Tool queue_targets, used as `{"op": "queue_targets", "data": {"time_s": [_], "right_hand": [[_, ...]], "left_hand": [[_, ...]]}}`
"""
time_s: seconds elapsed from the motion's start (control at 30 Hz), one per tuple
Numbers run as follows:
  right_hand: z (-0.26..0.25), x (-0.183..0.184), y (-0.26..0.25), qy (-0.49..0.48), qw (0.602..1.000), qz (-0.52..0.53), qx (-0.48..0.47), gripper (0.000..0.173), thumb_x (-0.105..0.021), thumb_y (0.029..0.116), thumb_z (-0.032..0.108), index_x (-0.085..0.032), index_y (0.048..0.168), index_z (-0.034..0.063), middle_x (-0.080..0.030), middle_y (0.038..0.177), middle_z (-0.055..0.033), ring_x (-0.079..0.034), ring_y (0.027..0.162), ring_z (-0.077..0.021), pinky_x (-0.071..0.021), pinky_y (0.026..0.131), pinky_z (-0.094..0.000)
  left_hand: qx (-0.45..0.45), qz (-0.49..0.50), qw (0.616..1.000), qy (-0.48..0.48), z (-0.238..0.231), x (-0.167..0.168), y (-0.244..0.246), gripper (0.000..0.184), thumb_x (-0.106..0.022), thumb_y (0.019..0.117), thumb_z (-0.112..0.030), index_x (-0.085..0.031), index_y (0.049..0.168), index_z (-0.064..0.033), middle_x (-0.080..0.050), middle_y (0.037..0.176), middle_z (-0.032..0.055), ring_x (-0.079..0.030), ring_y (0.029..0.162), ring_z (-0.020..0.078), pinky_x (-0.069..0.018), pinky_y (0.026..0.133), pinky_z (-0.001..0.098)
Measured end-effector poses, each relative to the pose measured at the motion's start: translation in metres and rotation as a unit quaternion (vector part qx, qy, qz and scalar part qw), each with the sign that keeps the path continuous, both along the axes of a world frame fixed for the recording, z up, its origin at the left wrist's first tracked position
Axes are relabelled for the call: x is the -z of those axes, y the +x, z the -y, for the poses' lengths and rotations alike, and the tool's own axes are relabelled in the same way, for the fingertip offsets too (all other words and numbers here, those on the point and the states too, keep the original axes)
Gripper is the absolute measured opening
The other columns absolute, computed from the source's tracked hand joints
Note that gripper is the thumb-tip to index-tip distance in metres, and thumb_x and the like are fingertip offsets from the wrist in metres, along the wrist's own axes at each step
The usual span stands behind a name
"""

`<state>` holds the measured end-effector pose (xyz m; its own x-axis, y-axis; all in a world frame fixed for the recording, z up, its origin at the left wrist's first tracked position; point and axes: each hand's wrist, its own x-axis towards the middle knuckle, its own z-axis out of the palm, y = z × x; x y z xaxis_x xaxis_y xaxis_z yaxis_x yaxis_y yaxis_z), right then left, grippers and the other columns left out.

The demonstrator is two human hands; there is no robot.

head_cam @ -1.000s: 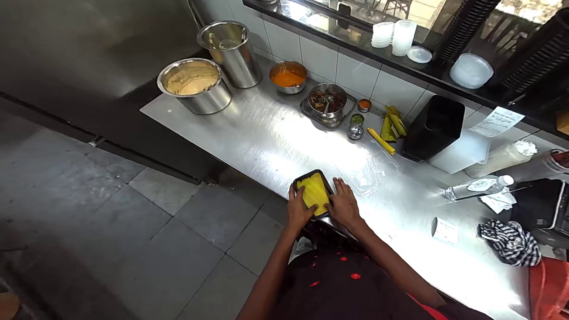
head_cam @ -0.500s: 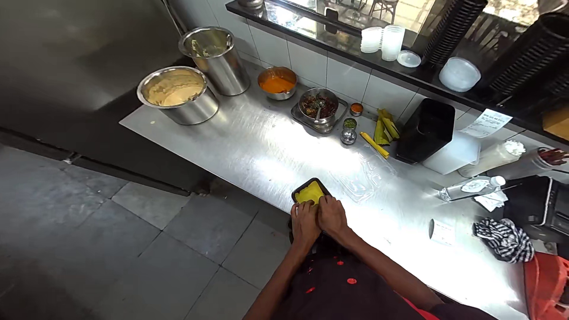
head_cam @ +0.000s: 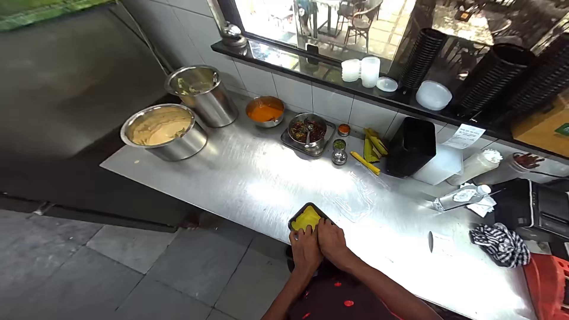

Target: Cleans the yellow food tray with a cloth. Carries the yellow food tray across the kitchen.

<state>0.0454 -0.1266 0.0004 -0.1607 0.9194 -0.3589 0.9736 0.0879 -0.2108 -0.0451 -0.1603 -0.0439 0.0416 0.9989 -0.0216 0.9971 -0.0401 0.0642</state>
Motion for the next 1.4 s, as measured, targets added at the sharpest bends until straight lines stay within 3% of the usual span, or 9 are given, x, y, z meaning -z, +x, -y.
{"op": "queue_targets", "data": {"time_s": [0.1,0.3,0.5,0.6,0.77,0.87,1.0,1.23,1.4], "right_hand": [[-0.005,-0.003,-0.001,-0.051,0.999,-0.009,0.001,0.042,-0.038,0.1039,0.013,-0.051,0.140,-0.0028,-0.057,0.135,-0.0242,-0.070,0.099,-0.0377,-0.0589,0.083,-0.0516],[-0.009,-0.002,0.003,-0.069,0.996,-0.048,-0.008,0.046,-0.047,0.1006,0.017,-0.048,0.145,0.0039,-0.053,0.143,-0.0223,-0.070,0.102,-0.0379,-0.0575,0.085,-0.0542],[-0.025,-0.007,0.022,-0.079,0.990,-0.058,-0.105,0.049,-0.059,0.0941,0.019,-0.049,0.141,0.0114,-0.069,0.115,-0.0179,-0.070,0.101,-0.0378,-0.0558,0.082,-0.0592],[-0.026,-0.012,0.029,-0.090,0.986,-0.064,-0.128,0.050,-0.059,0.0935,0.018,-0.046,0.142,0.0146,-0.071,0.105,-0.0171,-0.070,0.099,-0.0389,-0.0548,0.080,-0.0603],[-0.014,-0.001,0.031,-0.003,0.989,-0.085,-0.118,0.034,-0.050,0.0990,0.010,-0.062,0.130,0.0167,-0.069,0.114,-0.0155,-0.068,0.107,-0.0365,-0.0566,0.079,-0.0554],[-0.007,0.008,0.036,0.023,0.989,-0.087,-0.117,0.028,-0.049,0.0990,0.010,-0.069,0.119,0.0127,-0.070,0.111,-0.0143,-0.070,0.100,-0.0331,-0.0571,0.078,-0.0527],[-0.009,0.012,0.046,0.000,0.991,-0.072,-0.112,0.028,-0.048,0.0992,0.009,-0.070,0.115,0.0093,-0.070,0.112,-0.0159,-0.070,0.100,-0.0334,-0.0570,0.082,-0.0521],[-0.012,0.009,0.052,-0.020,0.992,-0.054,-0.116,0.028,-0.047,0.0998,0.018,-0.071,0.112,0.0131,-0.072,0.107,-0.0148,-0.071,0.099,-0.0343,-0.0549,0.079,-0.0558],[-0.009,0.010,0.054,-0.014,0.991,-0.039,-0.128,0.028,-0.047,0.0995,0.015,-0.071,0.112,0.0114,-0.071,0.109,-0.0162,-0.070,0.095,-0.0353,-0.0555,0.077,-0.0547]], "left_hand": [[0.008,0.007,1.000,-0.004,-0.001,0.000,-0.003,0.042,-0.058,0.0869,-0.040,-0.073,0.122,-0.0249,-0.070,0.111,0.0047,-0.063,0.102,0.0272,-0.0363,0.105,0.0585],[0.011,0.038,0.999,-0.020,0.000,0.004,-0.010,0.048,-0.063,0.0822,-0.044,-0.073,0.124,-0.0248,-0.070,0.115,0.0046,-0.063,0.108,0.0282,-0.0338,0.109,0.0592],[0.002,0.077,0.997,0.009,0.000,0.014,-0.014,0.038,-0.052,0.0930,-0.037,-0.075,0.122,-0.0269,-0.070,0.108,0.0014,-0.063,0.104,0.0239,-0.0347,0.109,0.0545],[-0.001,0.079,0.997,0.006,0.000,0.014,-0.014,0.039,-0.052,0.0927,-0.035,-0.074,0.123,-0.0275,-0.070,0.108,0.0015,-0.063,0.104,0.0243,-0.0342,0.109,0.0546],[-0.006,0.071,0.997,-0.023,-0.001,0.005,-0.011,0.039,-0.050,0.0948,-0.032,-0.073,0.126,-0.0259,-0.070,0.114,0.0027,-0.062,0.110,0.0268,-0.0333,0.111,0.0558],[-0.006,0.060,0.998,-0.022,-0.001,0.003,-0.009,0.038,-0.051,0.0944,-0.030,-0.073,0.126,-0.0263,-0.070,0.114,0.0028,-0.062,0.110,0.0271,-0.0336,0.111,0.0566],[0.000,0.040,0.999,-0.019,-0.002,0.007,-0.009,0.043,-0.050,0.0937,-0.031,-0.071,0.131,-0.0272,-0.069,0.119,0.0037,-0.062,0.112,0.0280,-0.0333,0.111,0.0569],[-0.004,0.081,0.995,0.064,0.002,0.024,-0.014,0.040,-0.053,0.0901,-0.034,-0.075,0.123,-0.0296,-0.068,0.122,0.0026,-0.061,0.115,0.0259,-0.0360,0.111,0.0544],[-0.013,0.076,0.996,0.041,0.001,0.020,-0.015,0.038,-0.056,0.0909,-0.036,-0.074,0.124,-0.0305,-0.065,0.130,0.0024,-0.060,0.118,0.0261,-0.0354,0.112,0.0539]]}}
